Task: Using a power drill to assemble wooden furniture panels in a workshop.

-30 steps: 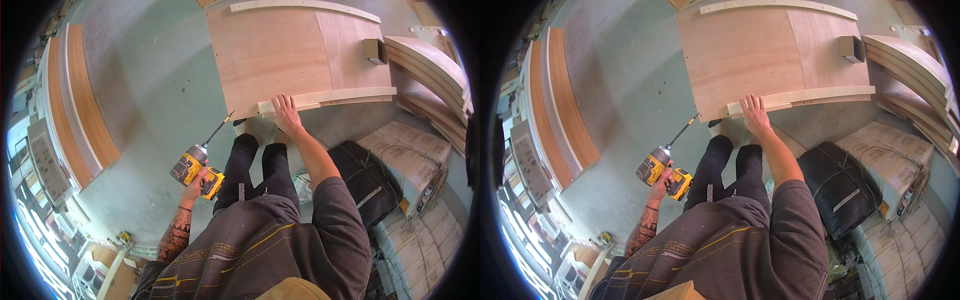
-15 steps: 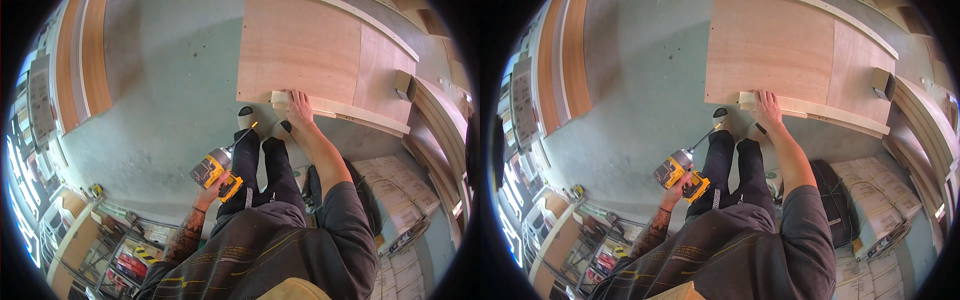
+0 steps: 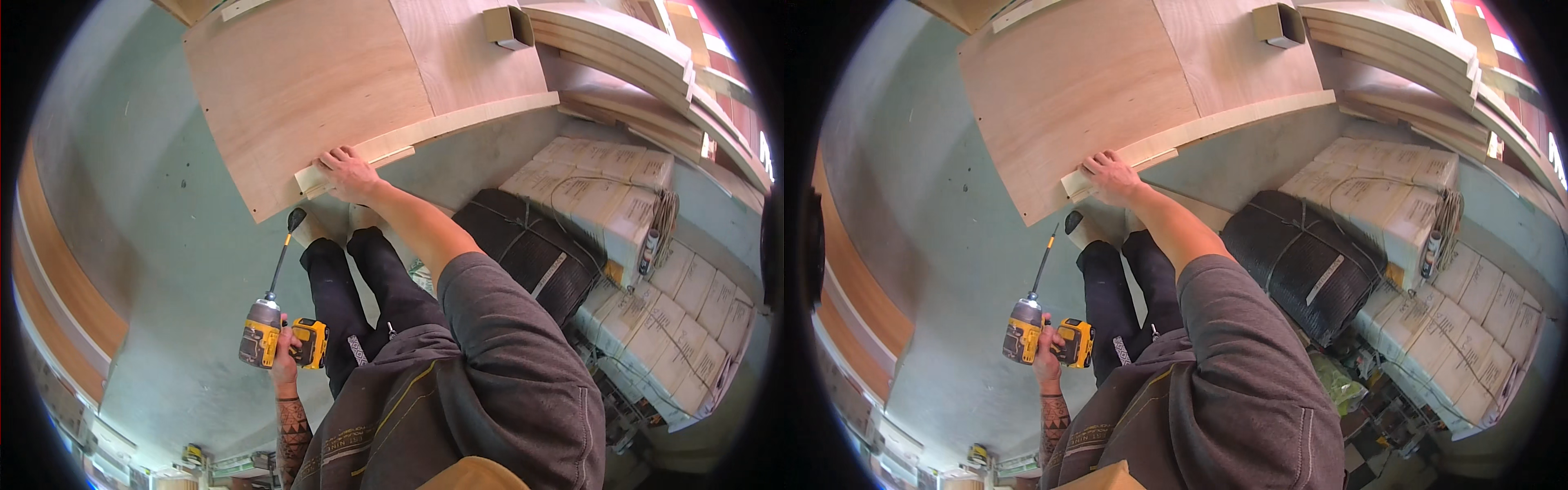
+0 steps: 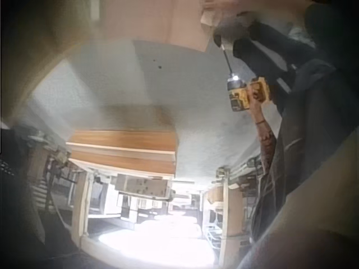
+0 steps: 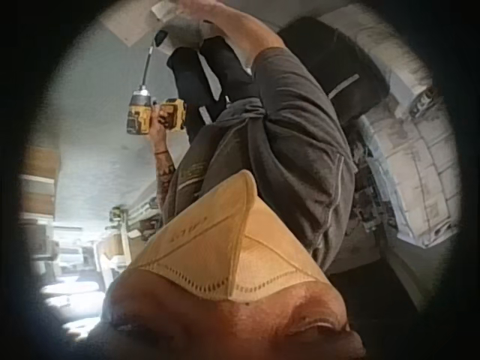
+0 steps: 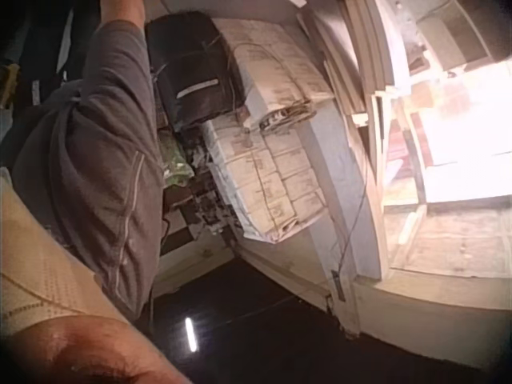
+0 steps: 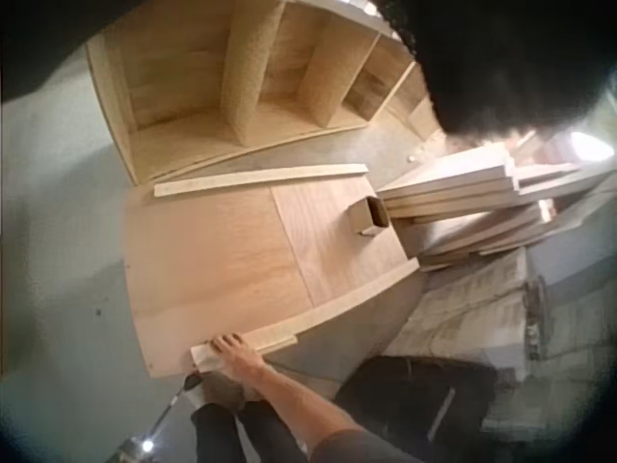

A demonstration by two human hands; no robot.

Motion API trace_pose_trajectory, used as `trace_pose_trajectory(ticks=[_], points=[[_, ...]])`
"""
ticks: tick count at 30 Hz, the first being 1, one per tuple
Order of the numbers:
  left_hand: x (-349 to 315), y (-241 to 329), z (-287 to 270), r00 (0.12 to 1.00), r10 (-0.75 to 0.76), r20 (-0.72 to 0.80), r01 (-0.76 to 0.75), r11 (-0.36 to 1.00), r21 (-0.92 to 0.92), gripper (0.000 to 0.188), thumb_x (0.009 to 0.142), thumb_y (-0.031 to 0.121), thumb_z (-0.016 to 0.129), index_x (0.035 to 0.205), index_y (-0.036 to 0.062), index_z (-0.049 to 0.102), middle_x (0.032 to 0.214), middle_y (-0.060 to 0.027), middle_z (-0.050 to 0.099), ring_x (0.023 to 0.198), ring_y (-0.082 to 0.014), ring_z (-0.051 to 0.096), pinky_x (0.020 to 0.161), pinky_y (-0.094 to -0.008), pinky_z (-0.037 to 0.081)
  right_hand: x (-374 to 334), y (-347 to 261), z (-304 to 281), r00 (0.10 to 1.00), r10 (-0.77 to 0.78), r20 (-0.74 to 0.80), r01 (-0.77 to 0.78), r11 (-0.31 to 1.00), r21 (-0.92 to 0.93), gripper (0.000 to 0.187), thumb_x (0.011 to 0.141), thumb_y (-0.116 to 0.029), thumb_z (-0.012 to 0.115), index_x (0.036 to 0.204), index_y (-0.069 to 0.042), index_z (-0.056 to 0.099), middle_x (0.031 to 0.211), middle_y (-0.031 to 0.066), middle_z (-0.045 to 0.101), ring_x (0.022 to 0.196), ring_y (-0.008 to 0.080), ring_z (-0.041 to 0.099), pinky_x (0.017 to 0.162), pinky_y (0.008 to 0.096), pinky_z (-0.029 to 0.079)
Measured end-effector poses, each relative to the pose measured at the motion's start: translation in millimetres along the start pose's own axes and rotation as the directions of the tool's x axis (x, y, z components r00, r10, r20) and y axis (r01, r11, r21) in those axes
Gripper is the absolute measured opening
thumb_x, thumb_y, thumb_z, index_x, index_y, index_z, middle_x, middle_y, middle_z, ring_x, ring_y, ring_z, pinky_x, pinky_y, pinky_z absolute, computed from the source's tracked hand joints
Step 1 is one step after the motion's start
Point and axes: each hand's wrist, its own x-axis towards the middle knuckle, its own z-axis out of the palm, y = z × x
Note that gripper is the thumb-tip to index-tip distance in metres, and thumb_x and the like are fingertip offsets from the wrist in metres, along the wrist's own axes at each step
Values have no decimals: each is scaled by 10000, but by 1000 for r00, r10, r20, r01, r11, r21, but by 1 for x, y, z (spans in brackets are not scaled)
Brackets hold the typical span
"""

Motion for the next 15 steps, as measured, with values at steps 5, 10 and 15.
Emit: trace_pose_trajectory(ticks=[5, 10, 15], points=[[1, 8, 1, 999, -34, -12, 34, 997, -66, 347, 1011, 161, 595, 1296, -38, 588, 734, 28, 561, 708, -77, 527, 768, -259, 449, -9, 8, 4, 998, -38, -44, 39, 999, 21, 665, 736, -250, 771, 1351, -92, 573, 1231, 57, 552, 1231, 254, 523, 1114, 421, 404], [0, 3, -2, 999, -21, -28, 20, 1000, -8, 381, 1007, 177, 618, 1321, -36, 590, 744, 32, 559, 705, -65, 535, 740, -251, 461, -4, 6, 2, 994, -109, -8, 109, 994, -30, 643, 770, -253, 714, 1377, -97, 569, 1251, 58, 554, 1234, 257, 521, 1130, 438, 386], [0, 11, 5, 1000, -15, -28, 15, 1000, 17, 383, 993, 190, 664, 1303, -30, 623, 749, 36, 570, 701, -56, 546, 722, -243, 470, -1, 4, 1, 998, -61, 10, 61, 998, -24, 698, 751, -267, 734, 1402, -83, 562, 1336, 78, 546, 1285, 275, 504, 1156, 458, 367]])
